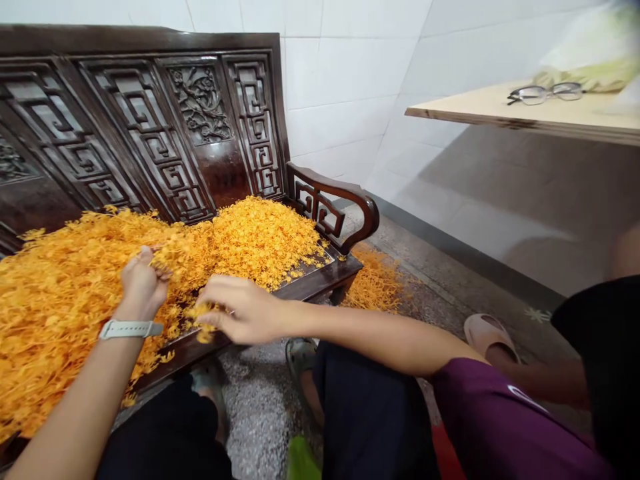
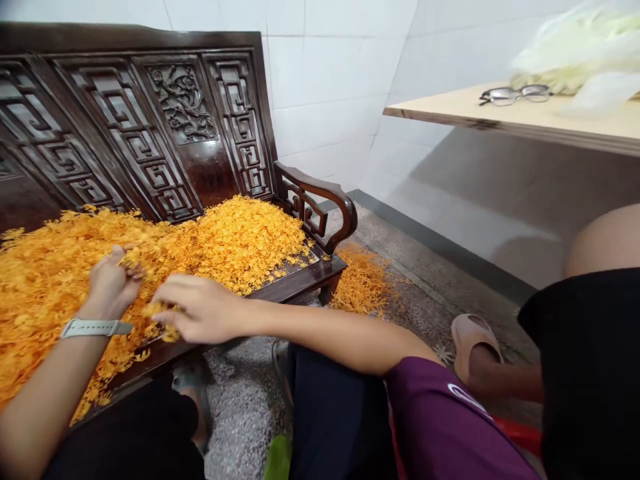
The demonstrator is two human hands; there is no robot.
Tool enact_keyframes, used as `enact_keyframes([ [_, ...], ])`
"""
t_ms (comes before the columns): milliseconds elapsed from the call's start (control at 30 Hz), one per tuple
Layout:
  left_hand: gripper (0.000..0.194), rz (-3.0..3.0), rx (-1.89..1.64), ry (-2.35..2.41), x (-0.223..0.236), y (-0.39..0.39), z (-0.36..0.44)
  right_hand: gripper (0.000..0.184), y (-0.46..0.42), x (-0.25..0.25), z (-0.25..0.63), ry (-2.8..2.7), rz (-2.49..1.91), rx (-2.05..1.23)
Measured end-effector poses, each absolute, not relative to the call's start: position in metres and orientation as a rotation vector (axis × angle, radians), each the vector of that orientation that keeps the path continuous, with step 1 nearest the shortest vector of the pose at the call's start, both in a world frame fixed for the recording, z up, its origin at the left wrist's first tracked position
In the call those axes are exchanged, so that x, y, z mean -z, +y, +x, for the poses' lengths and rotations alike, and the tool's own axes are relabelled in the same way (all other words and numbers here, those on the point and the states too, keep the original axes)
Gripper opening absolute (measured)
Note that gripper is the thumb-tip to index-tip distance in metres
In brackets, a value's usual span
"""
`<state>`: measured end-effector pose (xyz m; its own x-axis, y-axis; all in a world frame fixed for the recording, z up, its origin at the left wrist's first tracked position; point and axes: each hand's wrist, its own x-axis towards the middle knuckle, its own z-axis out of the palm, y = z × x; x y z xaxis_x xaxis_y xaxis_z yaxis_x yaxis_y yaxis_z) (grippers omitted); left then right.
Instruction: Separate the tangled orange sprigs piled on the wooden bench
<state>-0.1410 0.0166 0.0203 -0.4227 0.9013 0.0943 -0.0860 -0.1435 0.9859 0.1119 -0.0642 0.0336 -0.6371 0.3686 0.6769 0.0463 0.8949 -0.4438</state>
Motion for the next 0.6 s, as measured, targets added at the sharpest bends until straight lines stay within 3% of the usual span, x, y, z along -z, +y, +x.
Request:
enact_keyframes([
  [100,0.021,0.795,-1.675,1.297,-0.02,0.014,-0.132,0.027,-0.041,-0.029,0.116,-1.849,-0.466,-1.021],
  [200,0.014,0.771,-1.643,1.271,-0.022,0.01,-0.123,0.033,-0.024,-0.021,0.119,-1.588,-0.525,-1.32],
  [400,0.04,0.987,-1.52,1.226,-0.023,-0.006,-0.095,0.031,-0.005,-0.015,0.128,-1.286,-0.633,-1.579],
  [600,0.046,1.427,-1.245,1.266,-0.02,-0.022,-0.055,0.03,0.004,-0.01,0.124,-1.233,-0.642,-1.574],
])
